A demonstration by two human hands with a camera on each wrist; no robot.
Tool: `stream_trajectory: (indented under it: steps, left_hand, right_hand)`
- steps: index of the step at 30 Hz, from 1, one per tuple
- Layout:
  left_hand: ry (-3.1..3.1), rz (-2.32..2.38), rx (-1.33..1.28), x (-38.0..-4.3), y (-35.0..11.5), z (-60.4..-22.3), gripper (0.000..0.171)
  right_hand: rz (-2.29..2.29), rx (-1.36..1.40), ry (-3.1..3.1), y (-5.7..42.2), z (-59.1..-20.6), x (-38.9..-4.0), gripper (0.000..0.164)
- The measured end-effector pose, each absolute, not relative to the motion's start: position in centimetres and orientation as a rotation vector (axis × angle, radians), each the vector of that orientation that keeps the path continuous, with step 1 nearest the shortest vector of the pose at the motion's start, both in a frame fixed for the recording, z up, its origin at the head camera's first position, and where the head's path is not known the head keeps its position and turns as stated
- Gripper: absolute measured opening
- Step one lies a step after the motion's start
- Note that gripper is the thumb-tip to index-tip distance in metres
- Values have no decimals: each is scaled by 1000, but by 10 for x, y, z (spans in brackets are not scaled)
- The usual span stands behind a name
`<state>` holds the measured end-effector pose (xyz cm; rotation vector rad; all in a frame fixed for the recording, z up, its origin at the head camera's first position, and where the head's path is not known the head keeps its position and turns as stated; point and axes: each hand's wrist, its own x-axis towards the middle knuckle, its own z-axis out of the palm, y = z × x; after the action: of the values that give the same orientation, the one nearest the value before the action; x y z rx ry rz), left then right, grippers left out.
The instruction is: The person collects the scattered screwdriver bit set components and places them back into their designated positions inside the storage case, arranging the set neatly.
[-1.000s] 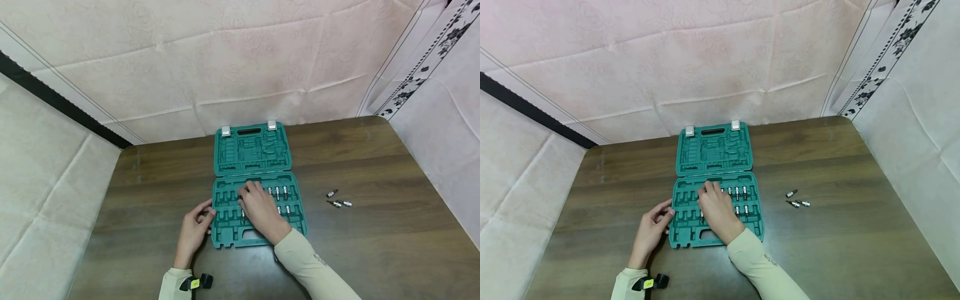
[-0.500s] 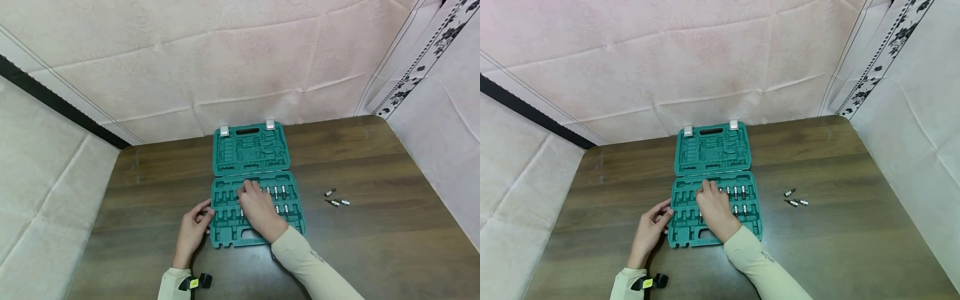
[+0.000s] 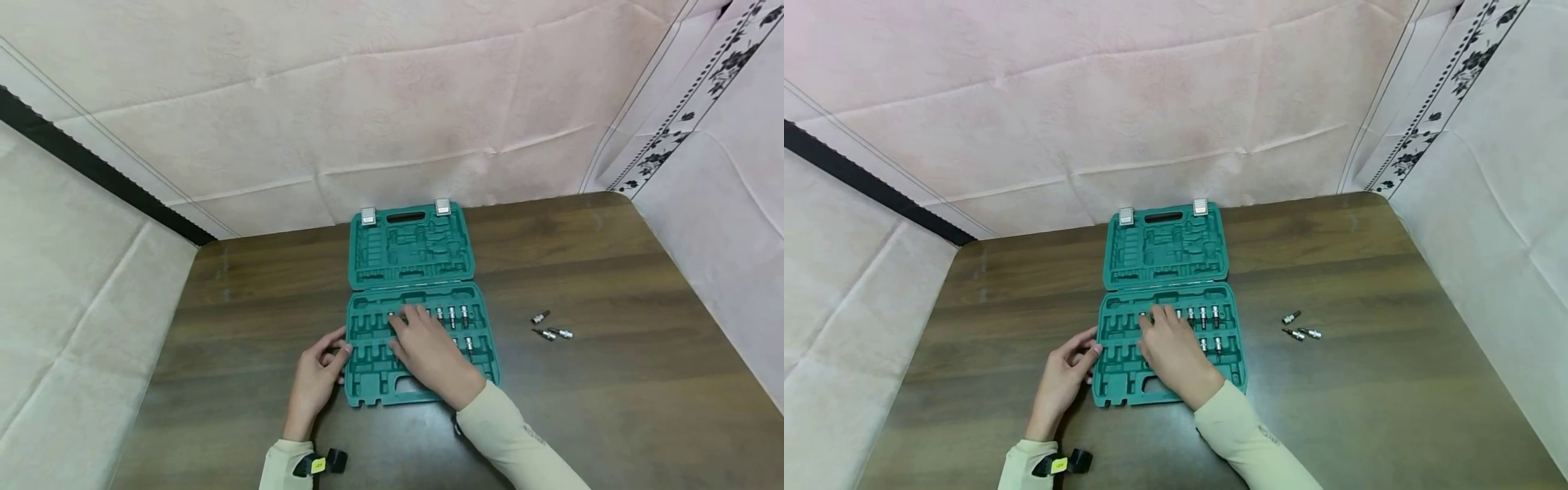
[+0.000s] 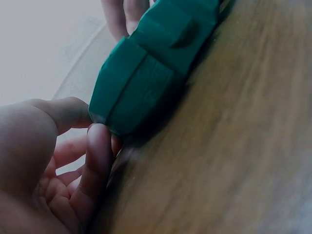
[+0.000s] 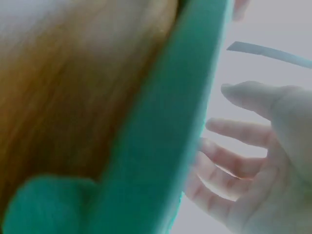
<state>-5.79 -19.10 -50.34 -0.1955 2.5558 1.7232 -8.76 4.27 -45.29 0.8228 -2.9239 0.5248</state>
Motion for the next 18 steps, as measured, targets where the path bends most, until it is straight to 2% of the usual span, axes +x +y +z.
stream_trajectory:
  steps: [5, 18]
  left_hand:
    - [2546, 1729, -192, -59, -190, -501, 38]
    - [2565, 1710, -195, -59, -189, -504, 37]
  right_hand:
    - [669, 735, -2907, 58, -442, -83, 39]
    - [907, 156, -2860, 110, -430, -61, 44]
